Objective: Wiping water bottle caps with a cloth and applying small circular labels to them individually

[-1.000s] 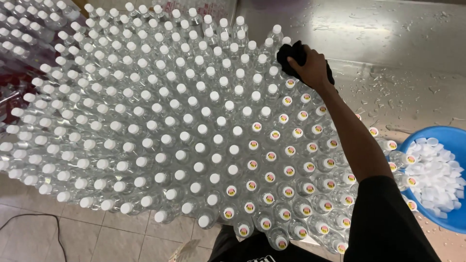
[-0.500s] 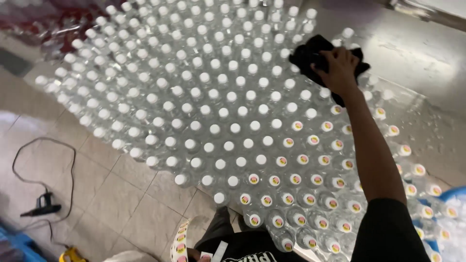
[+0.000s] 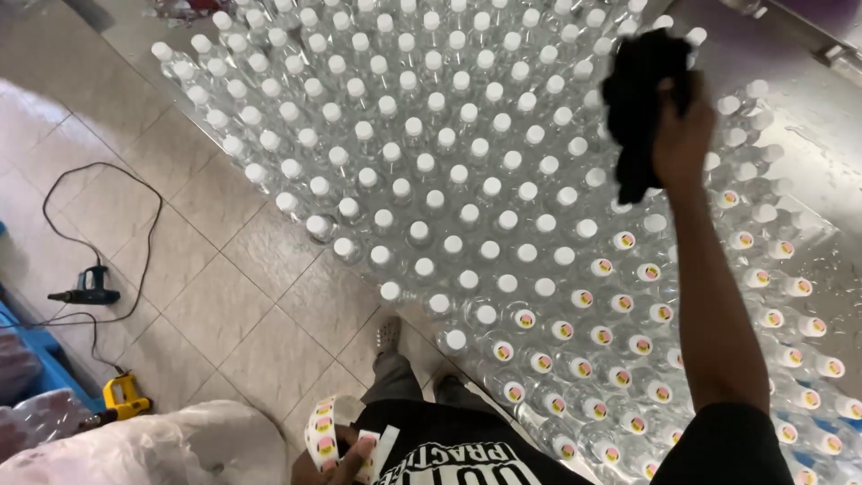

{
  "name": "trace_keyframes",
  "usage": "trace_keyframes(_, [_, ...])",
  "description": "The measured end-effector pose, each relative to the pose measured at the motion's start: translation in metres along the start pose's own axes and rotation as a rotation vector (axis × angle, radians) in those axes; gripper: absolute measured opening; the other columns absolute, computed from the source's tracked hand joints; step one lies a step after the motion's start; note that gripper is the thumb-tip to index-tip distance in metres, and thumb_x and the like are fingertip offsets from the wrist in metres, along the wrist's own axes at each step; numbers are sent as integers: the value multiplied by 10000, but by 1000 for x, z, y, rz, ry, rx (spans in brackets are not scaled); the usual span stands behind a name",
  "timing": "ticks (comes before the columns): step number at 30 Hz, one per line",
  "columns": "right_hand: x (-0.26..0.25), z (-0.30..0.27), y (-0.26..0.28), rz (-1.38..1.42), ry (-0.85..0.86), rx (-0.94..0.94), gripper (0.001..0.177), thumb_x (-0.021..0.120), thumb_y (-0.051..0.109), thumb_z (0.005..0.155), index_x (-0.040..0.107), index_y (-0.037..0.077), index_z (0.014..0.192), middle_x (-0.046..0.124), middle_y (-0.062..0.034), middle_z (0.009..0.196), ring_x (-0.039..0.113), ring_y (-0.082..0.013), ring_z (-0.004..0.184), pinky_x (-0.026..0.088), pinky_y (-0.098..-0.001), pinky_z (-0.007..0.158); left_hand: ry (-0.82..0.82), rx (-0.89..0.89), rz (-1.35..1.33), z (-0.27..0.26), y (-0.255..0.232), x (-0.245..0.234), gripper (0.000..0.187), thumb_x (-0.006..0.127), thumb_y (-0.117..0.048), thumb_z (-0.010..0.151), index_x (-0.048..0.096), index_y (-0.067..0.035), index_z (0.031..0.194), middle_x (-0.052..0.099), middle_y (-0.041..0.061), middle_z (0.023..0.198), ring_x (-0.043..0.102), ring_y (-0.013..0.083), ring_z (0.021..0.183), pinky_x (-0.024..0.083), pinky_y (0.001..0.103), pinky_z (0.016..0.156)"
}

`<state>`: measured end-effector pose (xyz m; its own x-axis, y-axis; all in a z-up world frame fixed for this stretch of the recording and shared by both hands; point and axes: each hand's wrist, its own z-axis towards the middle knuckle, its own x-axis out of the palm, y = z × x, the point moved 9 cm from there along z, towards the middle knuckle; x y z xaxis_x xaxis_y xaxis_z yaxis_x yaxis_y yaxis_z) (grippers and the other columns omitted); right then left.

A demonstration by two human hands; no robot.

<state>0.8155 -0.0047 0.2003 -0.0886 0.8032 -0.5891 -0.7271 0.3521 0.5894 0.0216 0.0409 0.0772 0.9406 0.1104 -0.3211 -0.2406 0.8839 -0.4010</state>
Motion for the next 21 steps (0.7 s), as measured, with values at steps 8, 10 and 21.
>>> trace_keyframes(8, [145,-76,89,-439,395,-173,652,570,593,1138,628,76,1531,522,-226,1372,509,-470,1213,434,-634,938,953,-1596,-133,137,64,47,286,976,-298,813,831,-53,782,732,61,617,692,178,662,523,303,691])
trace_keyframes(10, [145,-86,86,-497,313,-301,502,765,423,1007,640,17,1275,629,-230,1205,574,-450,1115,486,-561,887,852,-1520,-185,154,88,33,306,916,-293,834,759,-46,745,744,75,664,687,210,669,512,349,677])
trace_keyframes(21, [186,-43,191,-269,341,153,601,545,568,1129,600,14,1356,656,-288,1219,607,-468,1086,427,-603,880,694,-1557,-251,171,227,3,220,924,-133,837,767,21,827,805,192,659,699,260,560,519,347,542])
